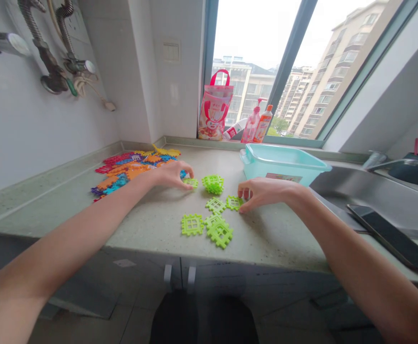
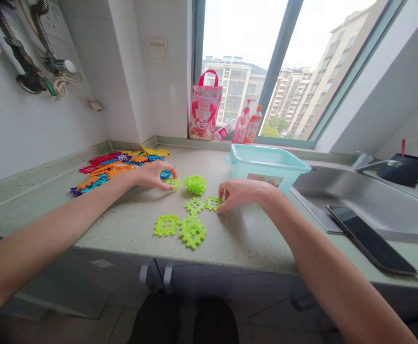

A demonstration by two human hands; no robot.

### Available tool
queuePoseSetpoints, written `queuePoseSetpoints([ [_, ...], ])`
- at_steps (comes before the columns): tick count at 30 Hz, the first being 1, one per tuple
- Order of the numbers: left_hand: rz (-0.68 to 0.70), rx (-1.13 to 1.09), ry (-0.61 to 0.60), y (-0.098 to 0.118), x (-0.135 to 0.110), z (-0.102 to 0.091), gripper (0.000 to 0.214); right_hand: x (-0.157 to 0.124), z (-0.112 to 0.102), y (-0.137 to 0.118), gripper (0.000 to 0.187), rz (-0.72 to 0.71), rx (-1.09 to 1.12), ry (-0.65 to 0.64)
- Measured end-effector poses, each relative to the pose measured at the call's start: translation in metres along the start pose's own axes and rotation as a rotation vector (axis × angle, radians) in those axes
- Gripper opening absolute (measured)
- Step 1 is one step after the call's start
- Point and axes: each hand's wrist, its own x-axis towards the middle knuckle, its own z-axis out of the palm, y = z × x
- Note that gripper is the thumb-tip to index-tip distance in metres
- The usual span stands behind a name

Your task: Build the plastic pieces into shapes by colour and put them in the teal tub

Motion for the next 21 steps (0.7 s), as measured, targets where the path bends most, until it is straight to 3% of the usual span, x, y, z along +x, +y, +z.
queuePoseSetpoints([
  [5, -0.077, -0.038, -0.079, 0.011, 0.001, 0.000, 0.039, -0.001, -0.002, -0.007, 0.031, 0.034, -0.117, 0.032],
  [8, -0.068, -0.007, -0.121, 0.018, 0.003, 0.003, 0.042, -0.001, -0.005, -0.005, 0.032, 0.068, -0.183, 0.124],
  [12, -0.035, 0.014, -0.040, 0.024, 0.007, 0.007, 0.042, 0.002, -0.006, 0.002, 0.039, 0.077, -0.217, 0.300],
  [16, 0.010, 0.050, 0.057, 0.026, 0.009, 0.009, 0.041, 0.012, -0.003, 0.005, 0.036, 0.017, 0.025, 0.432],
  [21, -0.017, 0.104, 0.100, 0.032, 0.009, 0.011, 0.047, 0.034, 0.010, 0.005, 0.032, -0.110, 0.479, 0.438],
])
